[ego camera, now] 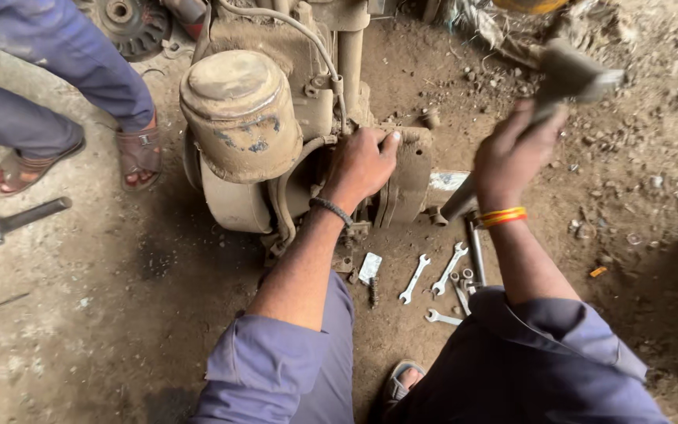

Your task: The person sits on the ground beside a dusty tractor engine assembly and works on it with wrenches, loosening and tightening bolts and fitting a small part by hand. They use a hammer on the assembly, then hold a small card against a component while continuing to work on the engine.

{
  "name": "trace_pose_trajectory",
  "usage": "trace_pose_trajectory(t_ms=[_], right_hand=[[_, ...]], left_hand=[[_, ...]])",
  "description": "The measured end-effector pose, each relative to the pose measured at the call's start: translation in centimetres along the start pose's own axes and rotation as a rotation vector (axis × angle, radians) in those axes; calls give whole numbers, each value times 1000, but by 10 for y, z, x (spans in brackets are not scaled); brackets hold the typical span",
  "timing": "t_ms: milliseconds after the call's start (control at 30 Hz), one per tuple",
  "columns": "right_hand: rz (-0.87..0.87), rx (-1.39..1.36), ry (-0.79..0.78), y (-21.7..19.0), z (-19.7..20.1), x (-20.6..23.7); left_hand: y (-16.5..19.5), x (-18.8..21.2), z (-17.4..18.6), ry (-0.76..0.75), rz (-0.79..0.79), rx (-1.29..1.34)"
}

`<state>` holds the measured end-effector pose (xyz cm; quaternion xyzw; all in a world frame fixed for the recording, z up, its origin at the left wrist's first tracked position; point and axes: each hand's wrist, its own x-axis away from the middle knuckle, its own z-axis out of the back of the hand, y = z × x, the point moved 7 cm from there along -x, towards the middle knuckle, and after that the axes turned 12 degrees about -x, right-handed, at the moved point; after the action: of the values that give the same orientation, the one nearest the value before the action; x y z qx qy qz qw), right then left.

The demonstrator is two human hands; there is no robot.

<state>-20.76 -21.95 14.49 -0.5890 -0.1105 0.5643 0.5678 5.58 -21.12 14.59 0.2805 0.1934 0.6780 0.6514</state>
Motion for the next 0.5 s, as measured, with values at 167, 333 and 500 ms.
trace_pose_trajectory(t_ms=[167, 333, 500], right_hand=[[-78, 267, -513, 15, -70, 37], [-163, 50, -237, -19, -59, 26], [-122, -22, -202, -41, -59, 26]], left_hand=[[13, 3, 9, 100, -79, 57], [5, 2, 7, 10, 3, 46], [2, 1, 7, 68, -66, 36]])
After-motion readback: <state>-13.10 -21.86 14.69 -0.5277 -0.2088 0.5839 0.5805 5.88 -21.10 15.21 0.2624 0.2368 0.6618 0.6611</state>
